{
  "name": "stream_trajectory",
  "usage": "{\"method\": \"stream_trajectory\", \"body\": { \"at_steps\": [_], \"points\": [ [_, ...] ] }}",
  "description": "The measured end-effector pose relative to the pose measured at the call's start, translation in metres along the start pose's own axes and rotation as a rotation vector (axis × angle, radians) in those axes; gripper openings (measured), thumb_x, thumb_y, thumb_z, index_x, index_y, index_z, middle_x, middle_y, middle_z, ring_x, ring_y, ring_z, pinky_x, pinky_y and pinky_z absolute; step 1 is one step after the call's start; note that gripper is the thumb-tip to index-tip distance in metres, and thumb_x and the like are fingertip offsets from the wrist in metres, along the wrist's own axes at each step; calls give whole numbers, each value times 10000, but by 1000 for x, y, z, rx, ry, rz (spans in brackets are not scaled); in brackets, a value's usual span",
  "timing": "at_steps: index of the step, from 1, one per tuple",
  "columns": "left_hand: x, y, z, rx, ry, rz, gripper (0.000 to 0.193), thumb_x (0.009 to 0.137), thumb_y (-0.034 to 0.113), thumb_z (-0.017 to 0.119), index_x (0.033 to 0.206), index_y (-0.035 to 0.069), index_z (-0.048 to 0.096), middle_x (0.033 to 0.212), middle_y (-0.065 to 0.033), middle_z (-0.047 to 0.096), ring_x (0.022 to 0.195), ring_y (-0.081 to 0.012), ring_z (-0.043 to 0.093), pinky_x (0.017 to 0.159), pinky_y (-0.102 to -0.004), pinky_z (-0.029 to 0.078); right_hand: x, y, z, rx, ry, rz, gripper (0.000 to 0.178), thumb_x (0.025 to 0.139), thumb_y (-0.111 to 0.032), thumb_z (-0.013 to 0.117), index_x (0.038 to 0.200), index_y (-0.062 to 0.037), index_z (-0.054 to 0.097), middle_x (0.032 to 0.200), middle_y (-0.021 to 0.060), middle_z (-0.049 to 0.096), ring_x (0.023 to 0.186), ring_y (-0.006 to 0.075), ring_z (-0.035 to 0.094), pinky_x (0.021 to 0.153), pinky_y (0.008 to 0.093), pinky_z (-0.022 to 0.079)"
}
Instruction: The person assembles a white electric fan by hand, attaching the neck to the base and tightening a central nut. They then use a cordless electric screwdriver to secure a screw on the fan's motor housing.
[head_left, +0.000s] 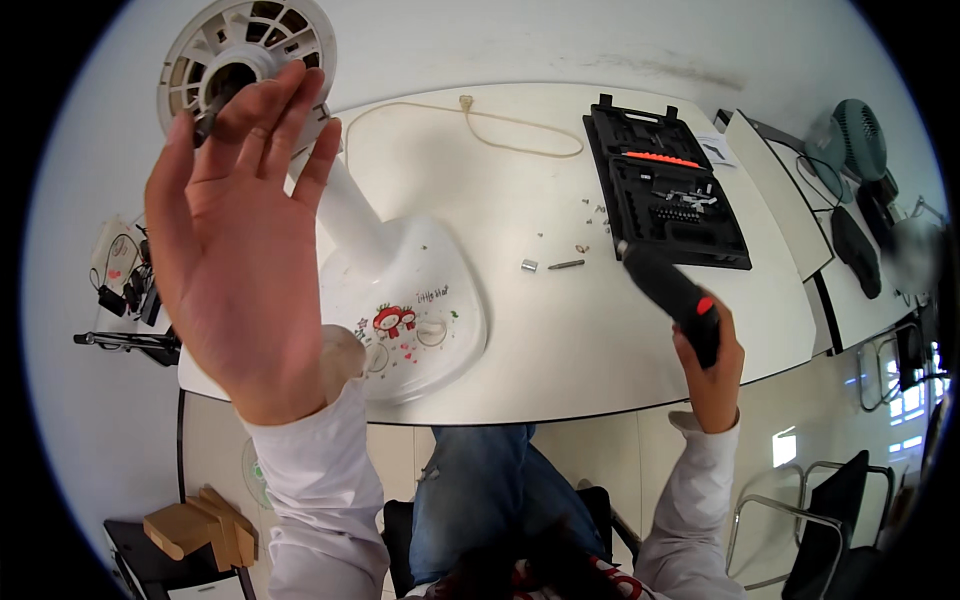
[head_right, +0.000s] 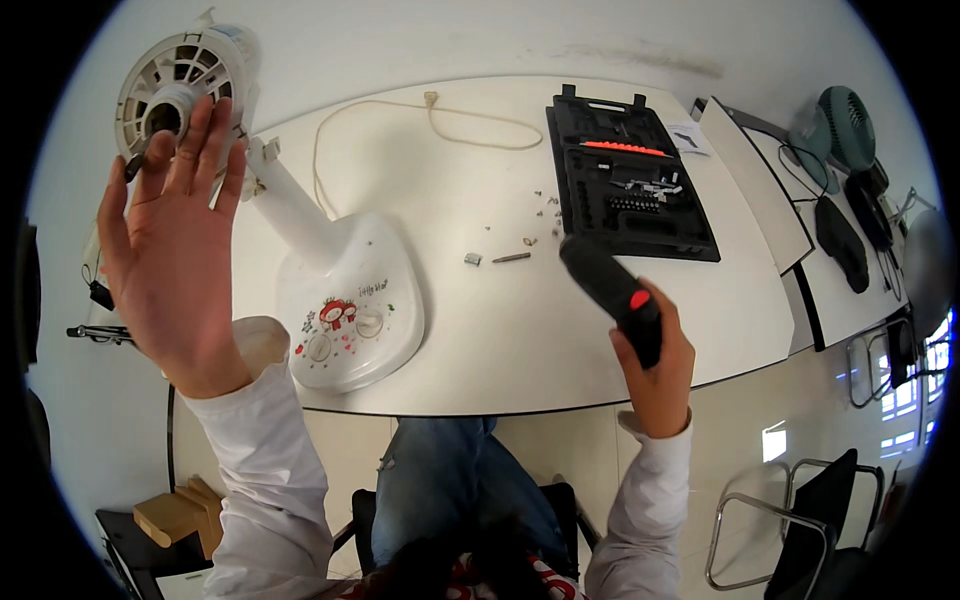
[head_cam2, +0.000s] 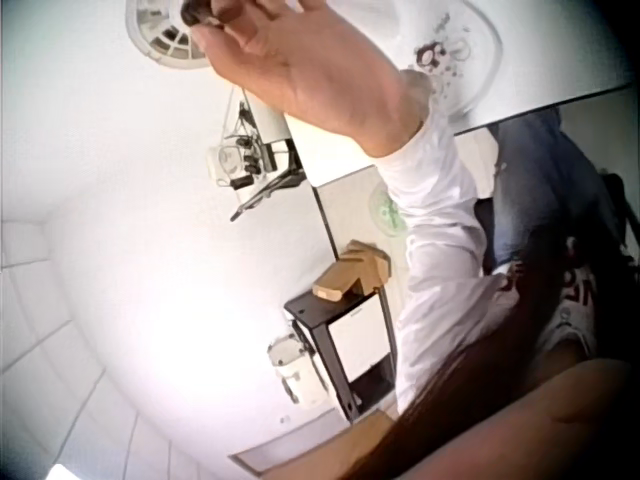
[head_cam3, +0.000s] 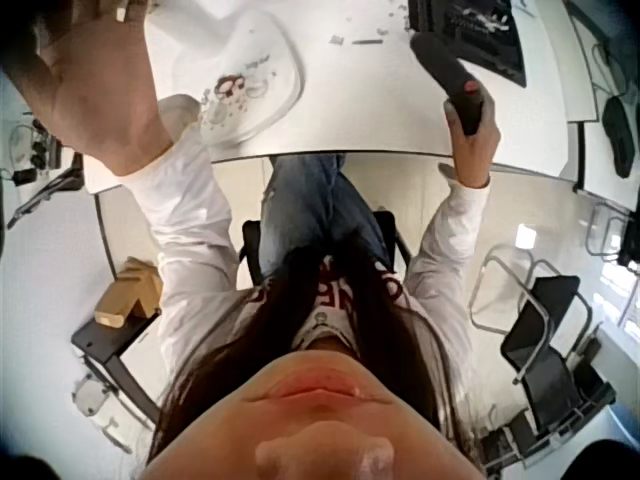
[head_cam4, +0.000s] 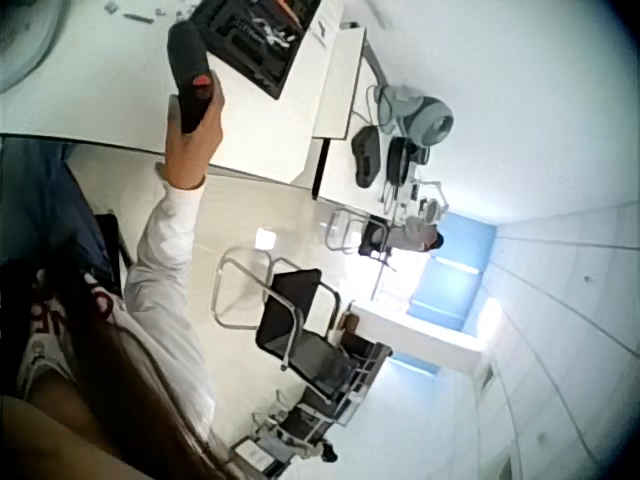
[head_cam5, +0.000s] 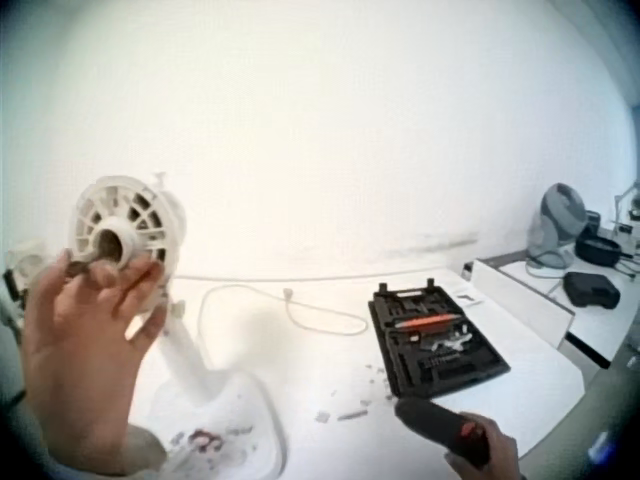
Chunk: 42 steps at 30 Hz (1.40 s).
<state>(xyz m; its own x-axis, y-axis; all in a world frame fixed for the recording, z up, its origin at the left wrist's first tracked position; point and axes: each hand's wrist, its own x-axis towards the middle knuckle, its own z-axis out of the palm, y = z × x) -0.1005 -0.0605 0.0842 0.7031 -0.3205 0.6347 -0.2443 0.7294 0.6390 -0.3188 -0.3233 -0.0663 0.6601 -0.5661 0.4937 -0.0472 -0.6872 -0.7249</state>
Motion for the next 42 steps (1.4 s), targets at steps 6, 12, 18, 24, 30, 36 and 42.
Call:
{"method": "stream_trajectory", "body": {
  "at_steps": [6,12,18,24,30,36,42],
  "points": [
    [-1,1,-1,-67,-61,-17,324,975,311,391,1123,28,450,1421,-289,270,1368,-364,227,1135,-454,182,-23,-11,-8,-295,-178,-107,607,671,-19,698,1244,-22,500,1022,174,610,871,337,594,793,364,457],
    [6,12,-20,-264,-171,-149,255,983,231,350,1155,42,353,1491,-265,6,1406,-375,-4,1135,-541,77,-39,-9,12,-641,-169,-274,710,570,-36,727,1246,-41,509,1022,122,579,886,305,562,750,392,430],
    [21,20,-30,-298,-295,-181,233,915,163,426,1101,34,370,1473,-218,44,1376,-329,2,1095,-554,91,-39,-17,31,-751,-220,-223,766,568,-116,769,1280,-99,488,1096,91,526,973,289,533,807,405,418],
    [24,19,-53,-522,-453,-308,219,895,90,371,1111,61,388,1144,-79,415,931,-168,462,867,-431,320,-20,-28,37,-748,-392,-160,761,635,-211,769,1313,-100,444,1201,134,477,1040,312,497,856,416,403],
    [35,18,-61,-617,-510,-394,188,912,104,325,1088,75,384,1066,-84,451,844,-191,487,841,-424,332,9,-51,26,-691,-481,-201,658,672,-214,745,1264,-90,487,1221,157,468,1070,333,489,880,426,401],
    [36,22,-67,-670,-574,-491,172,929,118,279,1066,89,380,988,-89,487,757,-215,512,815,-418,344,88,-42,37,-603,-284,-360,291,732,-56,660,1021,-68,634,1009,106,583,943,301,564,796,367,459],
    [46,29,-74,-696,-656,-576,175,946,131,234,1043,103,377,910,-94,524,670,-239,538,788,-411,357,158,18,90,-650,-302,-262,161,780,-143,663,929,-83,672,839,55,617,826,246,592,711,355,463]
  ]
}}
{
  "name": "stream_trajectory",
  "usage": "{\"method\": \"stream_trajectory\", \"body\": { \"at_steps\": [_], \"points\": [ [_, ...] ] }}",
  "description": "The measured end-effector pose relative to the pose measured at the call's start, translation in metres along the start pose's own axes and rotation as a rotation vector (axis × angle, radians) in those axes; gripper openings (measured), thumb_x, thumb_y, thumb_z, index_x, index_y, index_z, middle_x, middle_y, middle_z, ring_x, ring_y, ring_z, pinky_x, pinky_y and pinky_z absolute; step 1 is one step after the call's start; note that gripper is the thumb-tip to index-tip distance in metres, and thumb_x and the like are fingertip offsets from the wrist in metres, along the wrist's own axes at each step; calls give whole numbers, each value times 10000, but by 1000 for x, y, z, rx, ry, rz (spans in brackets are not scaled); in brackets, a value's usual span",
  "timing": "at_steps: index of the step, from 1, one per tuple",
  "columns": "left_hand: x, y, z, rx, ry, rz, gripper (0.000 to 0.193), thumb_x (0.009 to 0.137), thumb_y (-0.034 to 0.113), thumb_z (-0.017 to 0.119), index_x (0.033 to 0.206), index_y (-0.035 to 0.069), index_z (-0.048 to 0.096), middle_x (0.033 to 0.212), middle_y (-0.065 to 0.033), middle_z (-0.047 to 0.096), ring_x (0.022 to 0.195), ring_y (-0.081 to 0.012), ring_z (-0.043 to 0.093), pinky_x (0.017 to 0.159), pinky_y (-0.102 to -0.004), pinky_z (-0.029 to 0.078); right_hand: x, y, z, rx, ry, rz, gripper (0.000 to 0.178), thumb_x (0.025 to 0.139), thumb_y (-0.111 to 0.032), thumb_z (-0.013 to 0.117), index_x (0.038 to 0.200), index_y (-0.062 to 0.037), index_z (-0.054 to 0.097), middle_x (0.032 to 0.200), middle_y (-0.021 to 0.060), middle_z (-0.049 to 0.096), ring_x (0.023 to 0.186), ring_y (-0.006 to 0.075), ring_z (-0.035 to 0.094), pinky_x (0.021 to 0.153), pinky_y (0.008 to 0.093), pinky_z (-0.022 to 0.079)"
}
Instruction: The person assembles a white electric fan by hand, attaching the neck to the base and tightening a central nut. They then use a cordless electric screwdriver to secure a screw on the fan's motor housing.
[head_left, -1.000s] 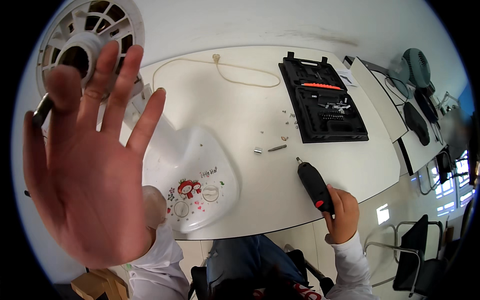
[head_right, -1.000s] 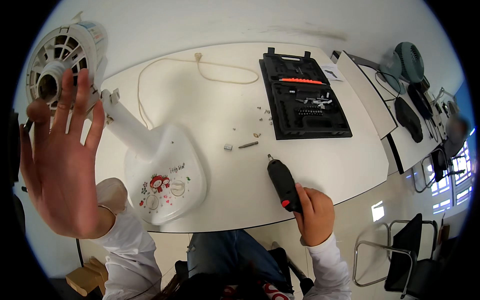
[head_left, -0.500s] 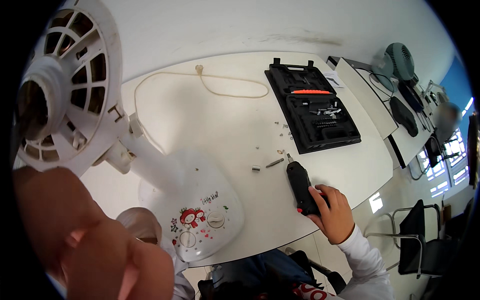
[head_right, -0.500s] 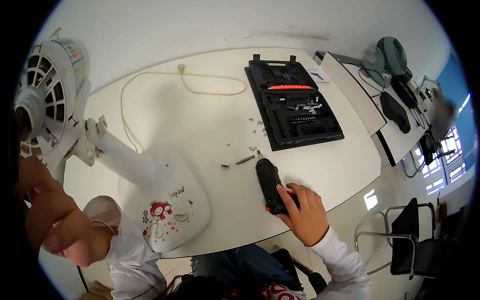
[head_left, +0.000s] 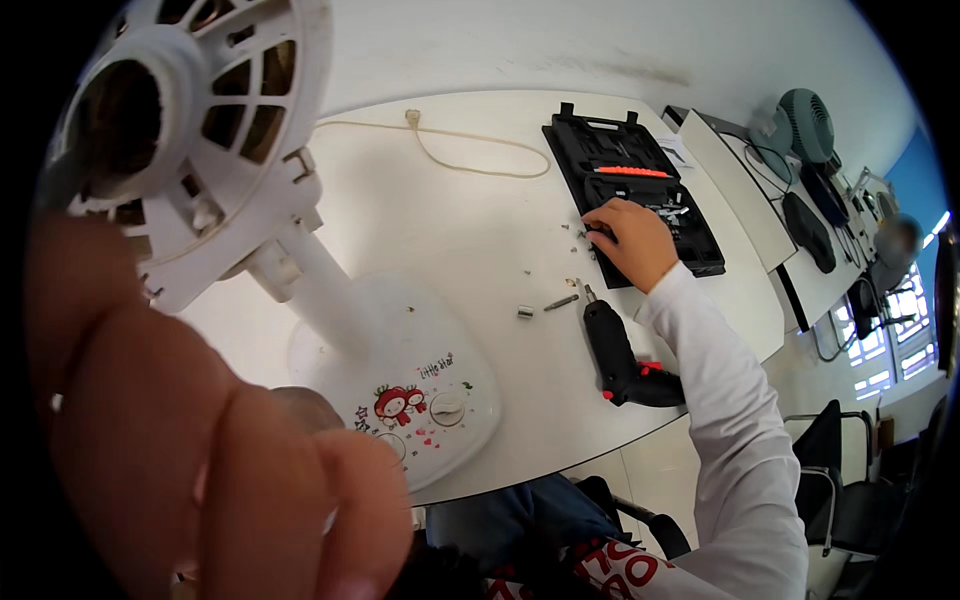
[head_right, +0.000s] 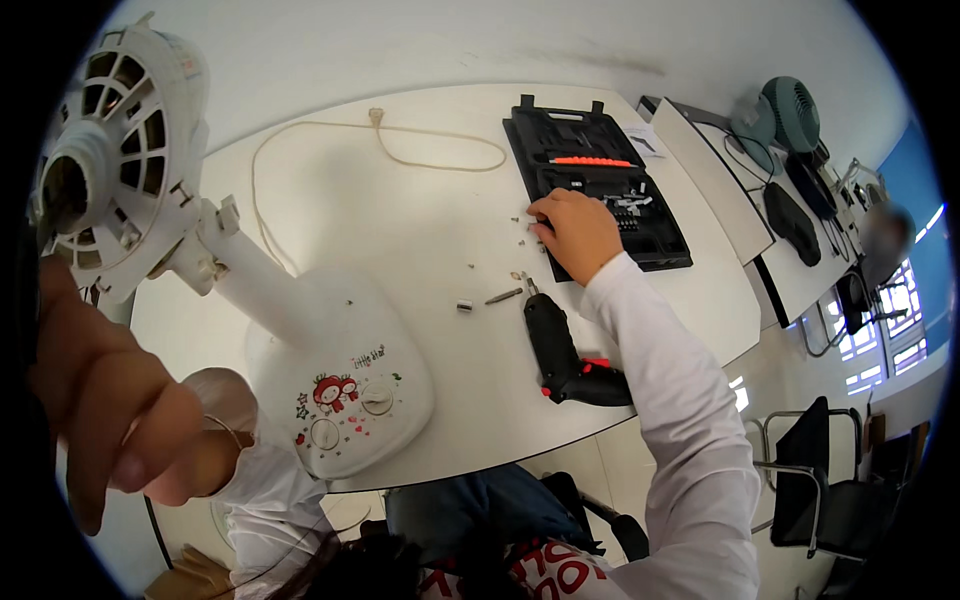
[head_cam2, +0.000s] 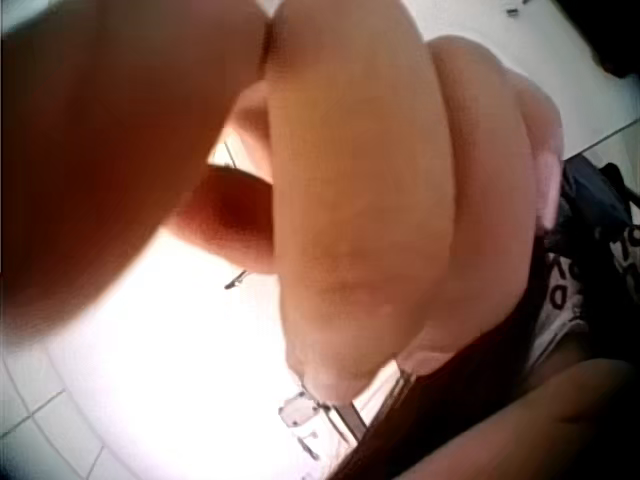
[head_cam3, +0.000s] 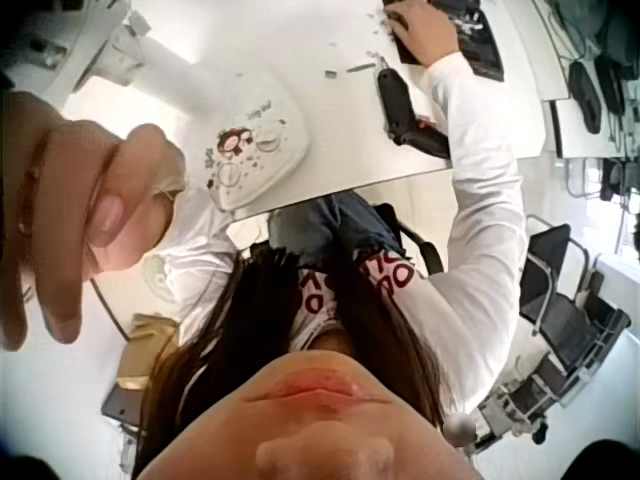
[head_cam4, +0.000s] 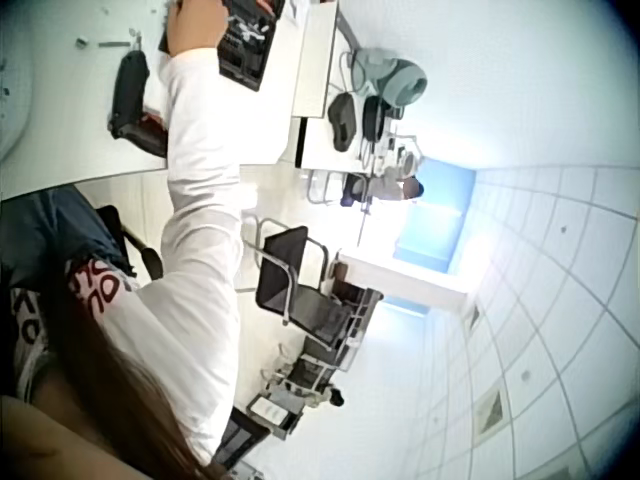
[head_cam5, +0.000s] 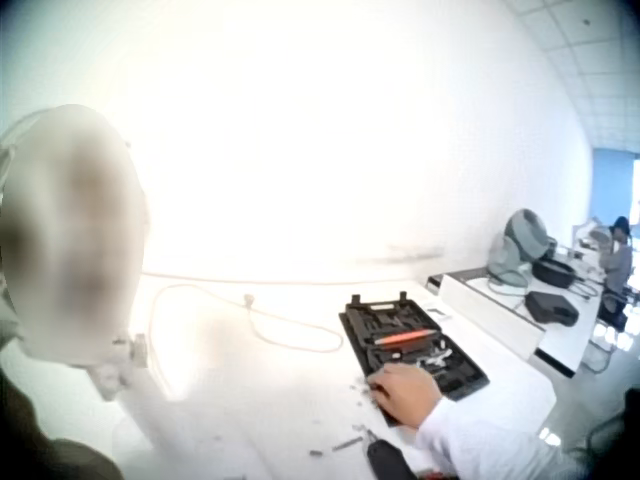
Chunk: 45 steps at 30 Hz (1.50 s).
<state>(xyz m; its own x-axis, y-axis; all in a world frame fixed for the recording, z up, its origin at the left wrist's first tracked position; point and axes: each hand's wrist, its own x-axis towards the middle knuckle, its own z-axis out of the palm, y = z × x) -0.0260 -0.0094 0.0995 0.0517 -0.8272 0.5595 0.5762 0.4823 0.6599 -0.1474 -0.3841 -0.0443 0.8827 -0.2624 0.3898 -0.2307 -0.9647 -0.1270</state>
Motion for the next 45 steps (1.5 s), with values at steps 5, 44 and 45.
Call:
{"method": "stream_trajectory", "body": {
  "at_steps": [5,44,45],
  "points": [
    [0,6,11,9,-30,-36,191,960,142,195,1024,114,373,845,-98,554,597,-259,559,766,-406,367,21,8,30,-87,-73,85,160,765,-223,684,903,-145,700,817,12,632,853,225,574,725,365,429],
    [25,-54,13,-100,84,231,444,1013,336,262,1073,-55,465,569,19,427,488,-113,429,513,-229,334,63,-212,-137,61,856,-617,158,677,-83,732,806,-71,641,740,19,560,620,193,516,539,307,370],
    [24,-54,13,-100,85,228,449,1012,343,262,1073,-53,465,569,19,426,490,-114,429,515,-230,335,63,-213,-136,78,863,-618,158,675,-77,732,802,-66,638,738,23,559,618,196,519,527,309,375]
  ]
}}
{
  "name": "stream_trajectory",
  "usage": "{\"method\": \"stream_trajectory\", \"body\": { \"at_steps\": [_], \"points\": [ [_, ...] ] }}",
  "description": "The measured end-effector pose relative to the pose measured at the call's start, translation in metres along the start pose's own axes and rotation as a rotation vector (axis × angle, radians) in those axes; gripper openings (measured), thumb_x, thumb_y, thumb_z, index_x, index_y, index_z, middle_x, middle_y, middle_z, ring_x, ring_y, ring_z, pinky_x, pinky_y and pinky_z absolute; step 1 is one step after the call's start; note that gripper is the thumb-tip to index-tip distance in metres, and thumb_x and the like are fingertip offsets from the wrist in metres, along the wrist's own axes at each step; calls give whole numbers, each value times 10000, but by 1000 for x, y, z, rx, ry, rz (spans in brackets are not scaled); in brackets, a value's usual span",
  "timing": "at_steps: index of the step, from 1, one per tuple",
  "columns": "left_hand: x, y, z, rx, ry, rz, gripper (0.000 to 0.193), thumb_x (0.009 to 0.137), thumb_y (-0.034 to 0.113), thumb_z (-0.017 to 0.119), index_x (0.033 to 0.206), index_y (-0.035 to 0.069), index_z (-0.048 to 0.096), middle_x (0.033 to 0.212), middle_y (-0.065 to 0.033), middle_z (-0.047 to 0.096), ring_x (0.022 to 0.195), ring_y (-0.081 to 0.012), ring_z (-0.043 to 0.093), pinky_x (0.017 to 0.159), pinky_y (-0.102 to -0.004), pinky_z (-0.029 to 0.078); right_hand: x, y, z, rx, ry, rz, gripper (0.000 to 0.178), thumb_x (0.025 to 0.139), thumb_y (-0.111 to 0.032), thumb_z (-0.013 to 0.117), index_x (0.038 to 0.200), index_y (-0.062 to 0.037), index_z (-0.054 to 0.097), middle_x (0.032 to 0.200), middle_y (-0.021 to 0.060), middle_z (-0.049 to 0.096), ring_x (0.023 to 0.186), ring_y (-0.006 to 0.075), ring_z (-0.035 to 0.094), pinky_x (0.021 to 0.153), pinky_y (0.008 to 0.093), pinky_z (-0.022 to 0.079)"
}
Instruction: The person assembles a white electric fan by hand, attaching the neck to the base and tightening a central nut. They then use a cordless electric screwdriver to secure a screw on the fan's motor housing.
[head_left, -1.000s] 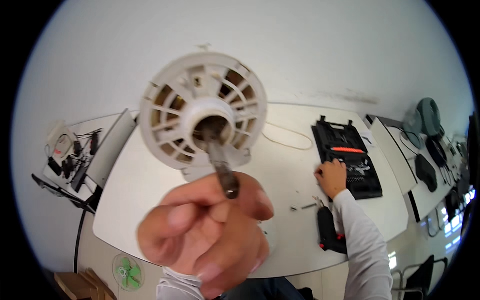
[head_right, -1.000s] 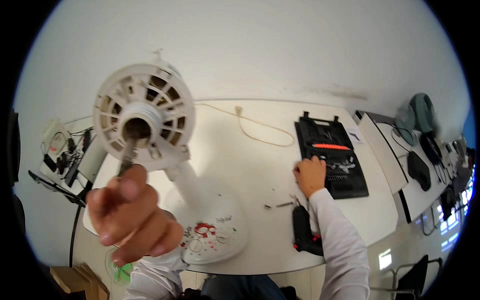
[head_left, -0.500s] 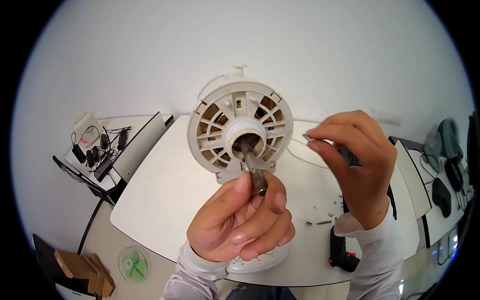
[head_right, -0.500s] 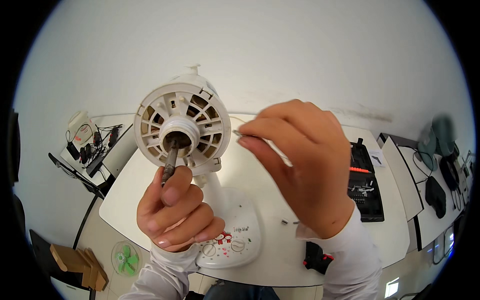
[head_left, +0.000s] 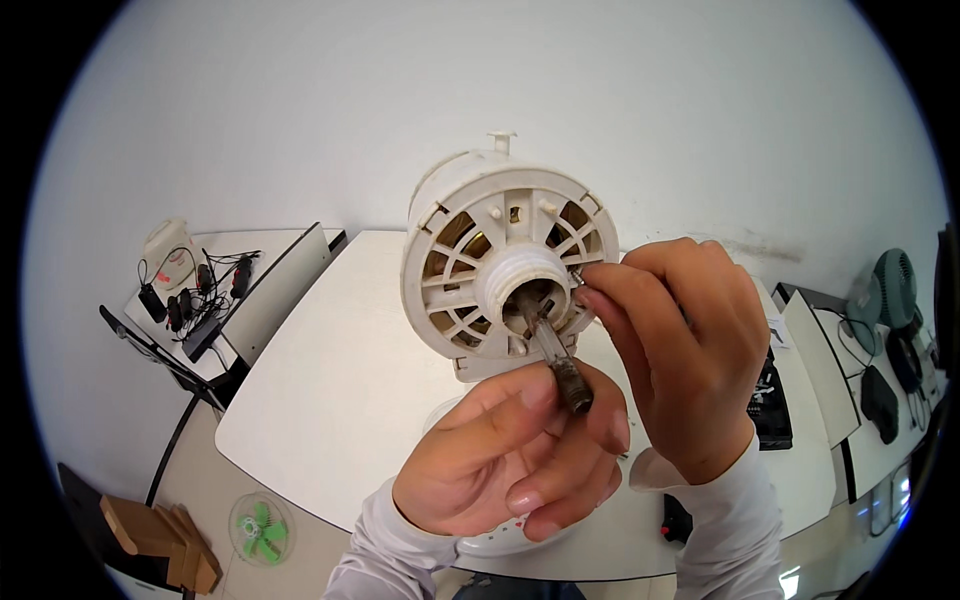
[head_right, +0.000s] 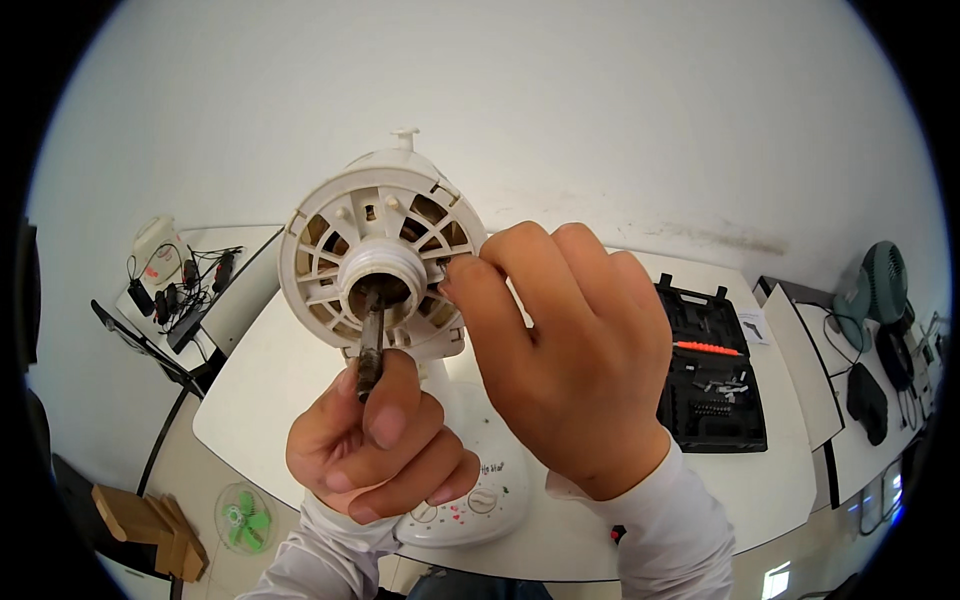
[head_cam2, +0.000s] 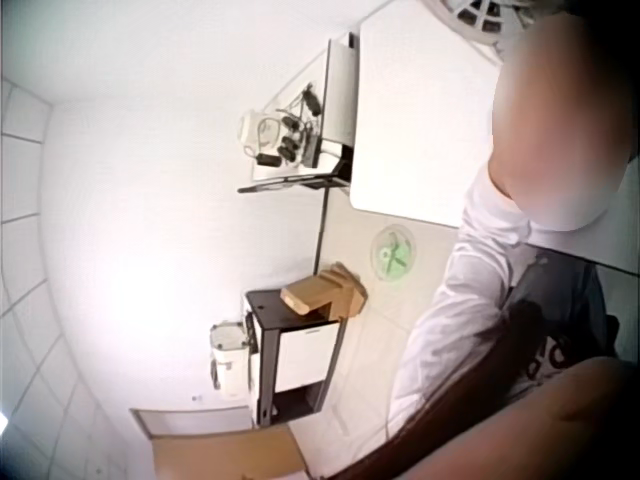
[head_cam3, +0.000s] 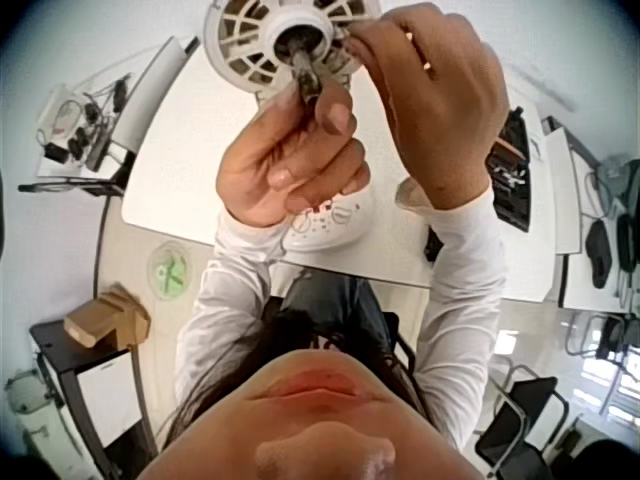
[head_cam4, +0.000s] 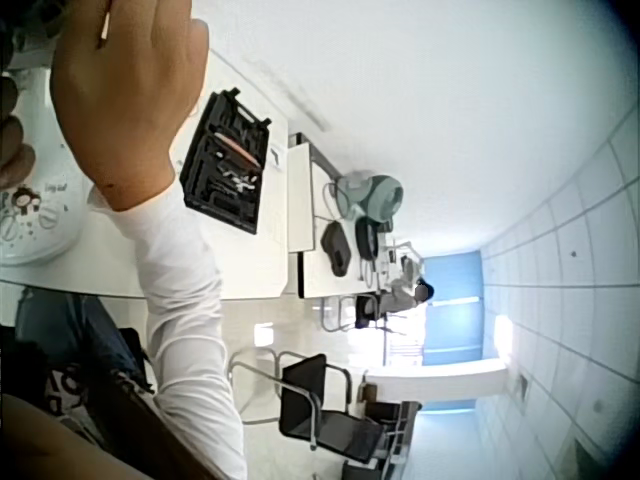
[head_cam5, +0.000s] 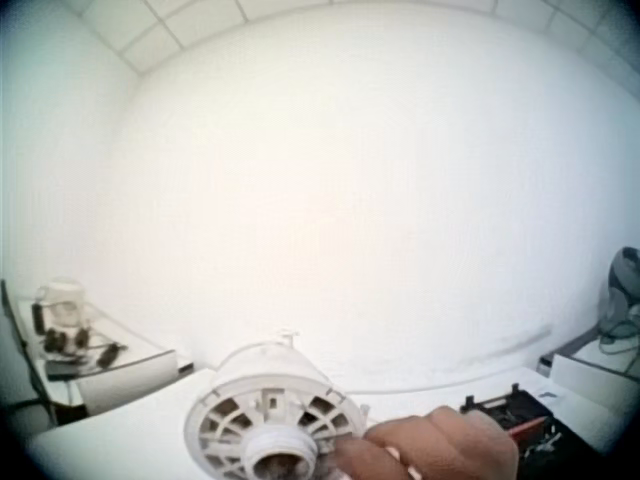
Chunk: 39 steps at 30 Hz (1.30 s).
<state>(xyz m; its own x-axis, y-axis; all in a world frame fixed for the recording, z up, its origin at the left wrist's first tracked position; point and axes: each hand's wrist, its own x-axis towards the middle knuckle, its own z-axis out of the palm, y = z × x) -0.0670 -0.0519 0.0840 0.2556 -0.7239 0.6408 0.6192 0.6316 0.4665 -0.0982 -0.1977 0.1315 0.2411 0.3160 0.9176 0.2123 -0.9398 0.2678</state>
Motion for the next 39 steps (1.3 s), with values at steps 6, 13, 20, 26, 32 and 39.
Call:
{"method": "stream_trajectory", "body": {
  "at_steps": [6,13,20,26,32,39],
  "points": [
    [-1,-1,2,13,28,-21,456,1011,370,261,1069,-36,462,566,16,416,498,-115,427,526,-234,336,7,-2,0,102,-53,113,141,655,-47,741,739,-58,628,694,47,556,574,191,511,479,289,380],
    [2,-3,4,9,25,-32,451,1013,375,247,1053,-21,459,561,25,405,489,-110,428,542,-236,335,14,4,-5,260,-115,309,118,651,-26,751,717,-73,666,678,21,587,562,126,511,483,252,388],
    [0,2,6,45,13,-52,379,1018,304,202,1024,57,490,578,60,451,485,-88,453,739,-322,386,9,0,-1,295,-102,311,122,668,-14,741,764,-55,678,707,30,597,574,121,533,504,227,422],
    [-2,1,5,60,41,-53,371,1019,308,207,1003,67,488,578,54,446,480,-90,452,741,-326,387,13,-3,-2,288,-143,354,96,689,-17,730,744,-48,658,700,33,592,552,113,513,483,233,392],
    [0,-6,5,-2,36,-36,460,1009,402,223,1024,0,447,536,29,375,478,-118,423,519,-233,341,14,-1,-6,402,-172,501,113,703,-18,731,725,-45,624,687,3,584,566,74,493,500,211,357],
    [-1,-2,7,28,54,-57,463,1006,422,227,1015,12,443,530,29,369,473,-115,424,524,-231,343,8,-4,3,550,-80,591,121,708,-34,738,744,-70,628,704,17,586,584,100,548,508,232,398]
  ]
}}
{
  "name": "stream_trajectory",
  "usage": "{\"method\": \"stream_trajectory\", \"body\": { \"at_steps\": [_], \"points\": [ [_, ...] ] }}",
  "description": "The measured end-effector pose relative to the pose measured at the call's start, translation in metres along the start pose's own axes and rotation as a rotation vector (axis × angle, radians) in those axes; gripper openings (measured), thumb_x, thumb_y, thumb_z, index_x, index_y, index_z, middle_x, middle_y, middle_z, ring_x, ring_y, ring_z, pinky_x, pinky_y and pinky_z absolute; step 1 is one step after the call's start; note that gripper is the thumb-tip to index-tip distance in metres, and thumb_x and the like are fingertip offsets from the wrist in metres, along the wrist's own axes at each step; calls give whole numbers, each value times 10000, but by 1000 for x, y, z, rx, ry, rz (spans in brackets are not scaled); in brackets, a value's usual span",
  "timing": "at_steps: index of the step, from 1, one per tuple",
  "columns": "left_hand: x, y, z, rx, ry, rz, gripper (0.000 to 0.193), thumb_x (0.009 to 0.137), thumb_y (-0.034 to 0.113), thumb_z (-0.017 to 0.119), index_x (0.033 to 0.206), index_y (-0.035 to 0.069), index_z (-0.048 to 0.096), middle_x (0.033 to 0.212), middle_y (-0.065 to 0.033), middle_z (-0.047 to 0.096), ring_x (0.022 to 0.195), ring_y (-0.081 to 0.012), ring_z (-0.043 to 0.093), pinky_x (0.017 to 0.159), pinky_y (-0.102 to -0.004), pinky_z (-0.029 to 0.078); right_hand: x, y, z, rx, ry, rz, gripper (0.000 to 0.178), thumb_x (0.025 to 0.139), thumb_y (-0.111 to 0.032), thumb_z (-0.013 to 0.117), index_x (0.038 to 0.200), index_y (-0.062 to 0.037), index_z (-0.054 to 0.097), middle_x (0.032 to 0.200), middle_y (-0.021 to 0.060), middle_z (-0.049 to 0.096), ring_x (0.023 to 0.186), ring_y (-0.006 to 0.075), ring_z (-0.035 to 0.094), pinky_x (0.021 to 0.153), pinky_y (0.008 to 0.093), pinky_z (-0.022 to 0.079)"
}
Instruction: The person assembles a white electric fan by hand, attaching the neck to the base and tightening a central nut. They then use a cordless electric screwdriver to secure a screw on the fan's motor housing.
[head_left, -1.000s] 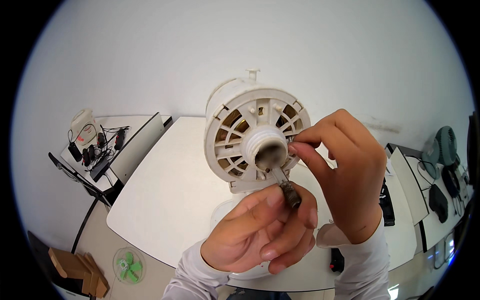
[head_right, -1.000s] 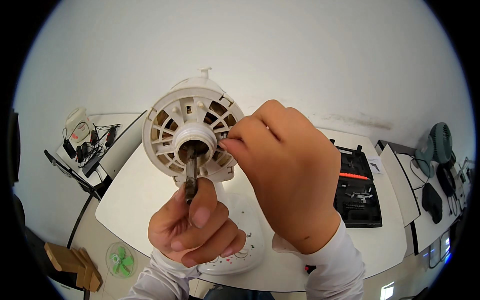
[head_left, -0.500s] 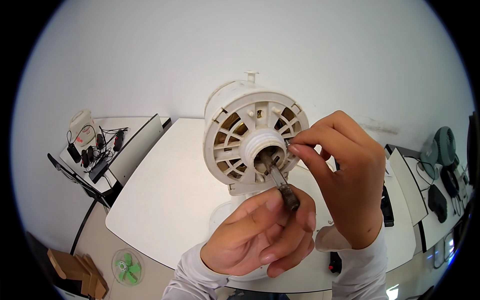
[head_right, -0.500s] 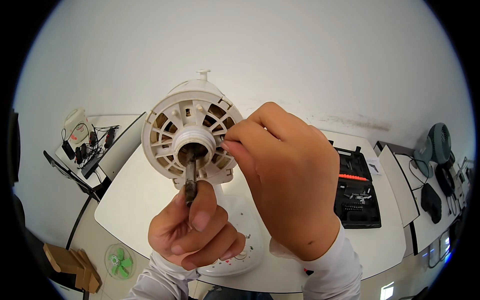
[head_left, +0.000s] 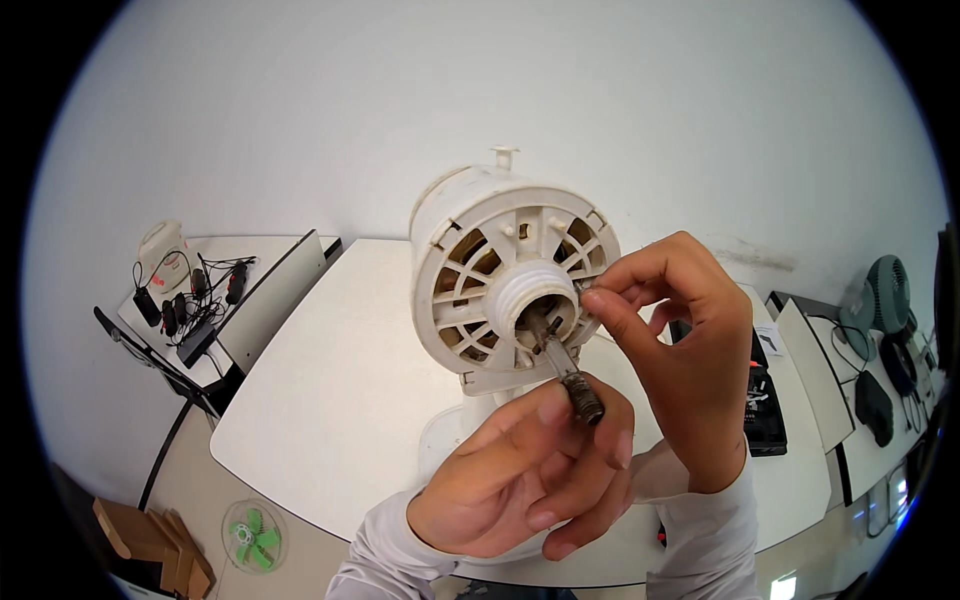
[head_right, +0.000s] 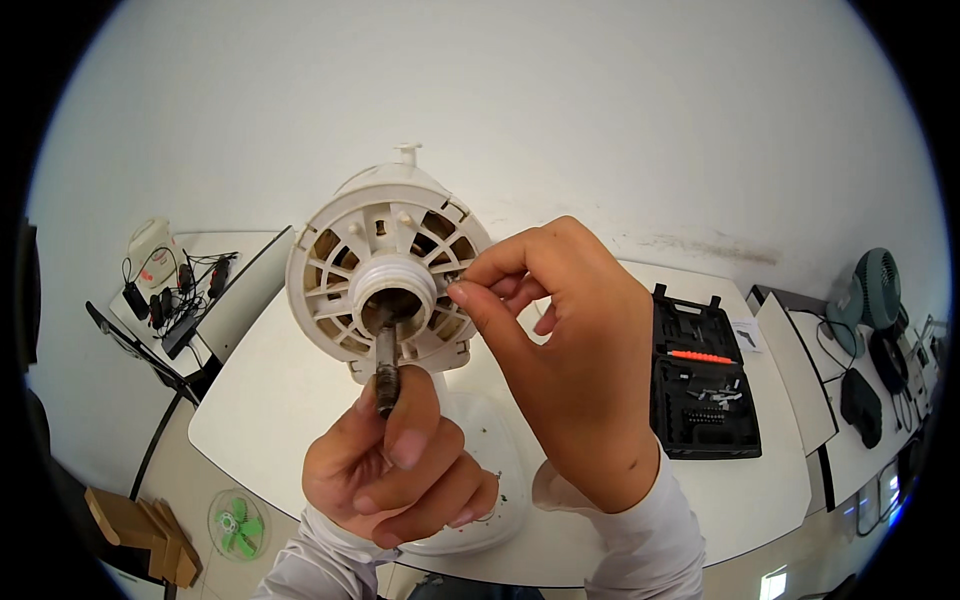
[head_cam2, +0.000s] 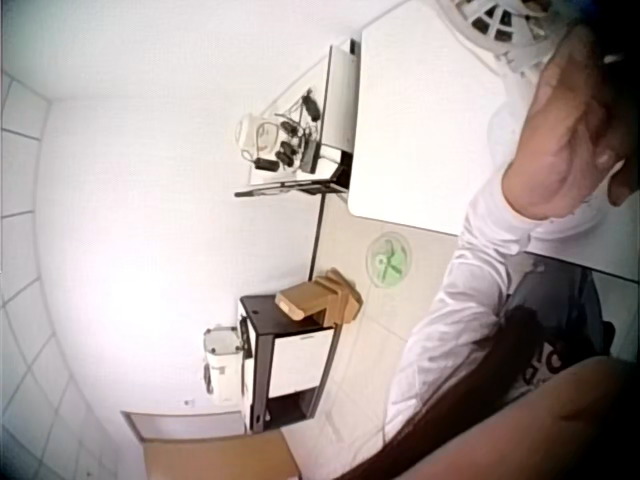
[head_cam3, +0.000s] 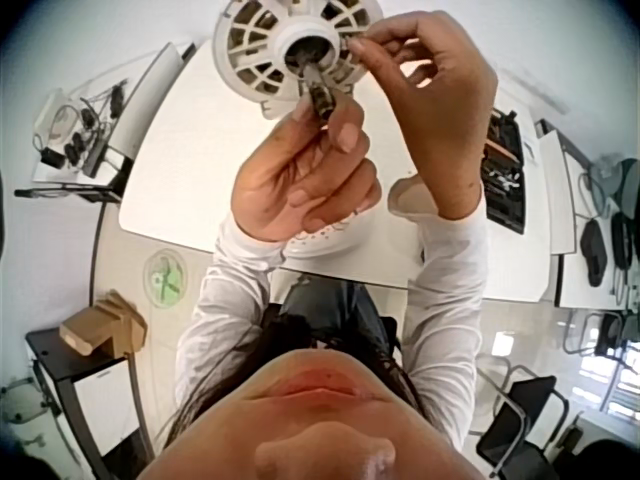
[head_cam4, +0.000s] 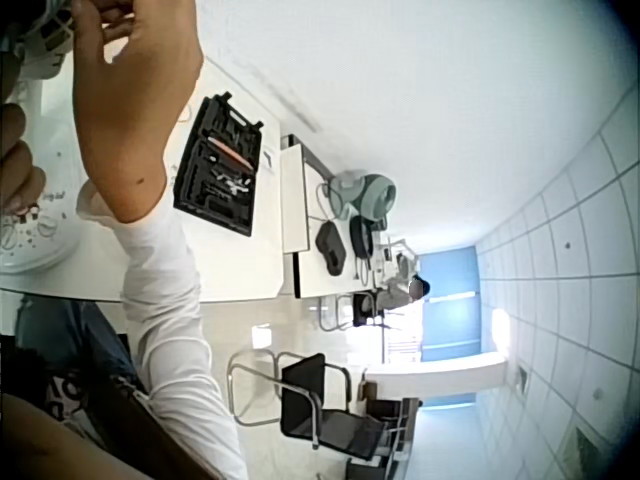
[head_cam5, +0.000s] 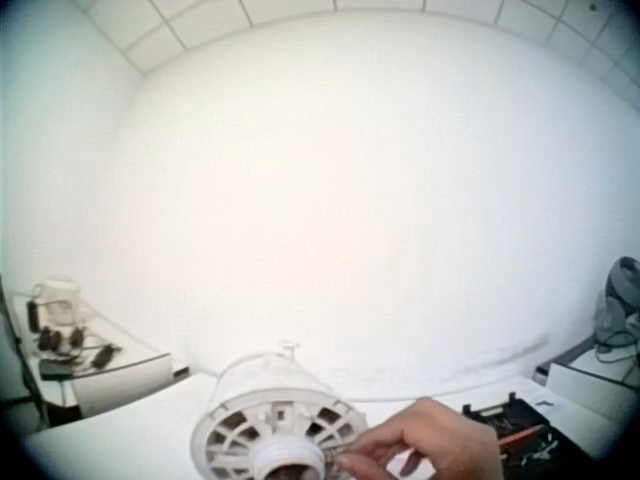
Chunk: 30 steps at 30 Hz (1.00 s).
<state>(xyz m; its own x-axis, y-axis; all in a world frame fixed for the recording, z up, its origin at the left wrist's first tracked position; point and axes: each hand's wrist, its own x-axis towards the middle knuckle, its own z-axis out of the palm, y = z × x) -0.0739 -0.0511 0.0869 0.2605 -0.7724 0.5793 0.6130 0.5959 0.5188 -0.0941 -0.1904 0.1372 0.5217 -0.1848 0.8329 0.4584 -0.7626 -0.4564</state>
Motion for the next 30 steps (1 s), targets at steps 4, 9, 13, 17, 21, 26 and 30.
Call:
{"method": "stream_trajectory", "body": {
  "at_steps": [4,9,13,17,21,26,30],
  "points": [
    [-1,-1,-1,-12,1,6,462,1006,421,224,1020,13,441,530,30,368,469,-114,421,529,-233,342,-2,7,5,51,62,-98,139,703,-17,736,805,-72,660,736,19,591,611,106,567,515,226,416],
    [-3,3,1,-23,-29,-5,372,1020,323,190,993,77,469,594,53,442,492,-85,448,762,-326,383,-6,18,12,-98,158,-443,180,683,-4,736,844,-47,669,763,43,579,597,141,560,492,235,434],
    [-2,2,0,-25,-27,1,367,1018,321,196,978,74,465,588,58,438,491,-82,447,760,-322,382,-4,27,12,-219,219,-650,218,635,9,737,836,-26,659,763,47,566,585,157,546,452,243,422],
    [-2,-1,-1,-20,-5,30,444,1012,384,218,1018,11,459,535,44,377,456,-100,422,555,-237,335,-4,30,13,-267,243,-706,248,601,15,738,834,-23,659,763,38,558,583,151,539,437,242,414],
    [-3,-1,0,-21,-4,37,451,1012,384,218,1017,3,460,536,43,379,450,-98,419,551,-235,335,-3,33,15,-290,285,-742,244,592,10,747,817,-24,660,753,33,548,570,140,531,427,240,408],
    [-3,-1,0,-27,0,39,456,1011,385,216,1015,-1,458,538,41,376,448,-97,419,550,-233,336,-4,35,14,-314,292,-728,227,624,-10,764,826,-35,664,750,35,551,558,137,530,424,243,398],
    [-2,-3,0,-23,9,52,455,1010,394,219,1000,5,456,537,42,375,452,-98,426,549,-234,334,-2,36,13,-281,300,-747,225,608,-6,761,807,-25,659,736,35,546,540,137,521,404,238,387]
  ]
}}
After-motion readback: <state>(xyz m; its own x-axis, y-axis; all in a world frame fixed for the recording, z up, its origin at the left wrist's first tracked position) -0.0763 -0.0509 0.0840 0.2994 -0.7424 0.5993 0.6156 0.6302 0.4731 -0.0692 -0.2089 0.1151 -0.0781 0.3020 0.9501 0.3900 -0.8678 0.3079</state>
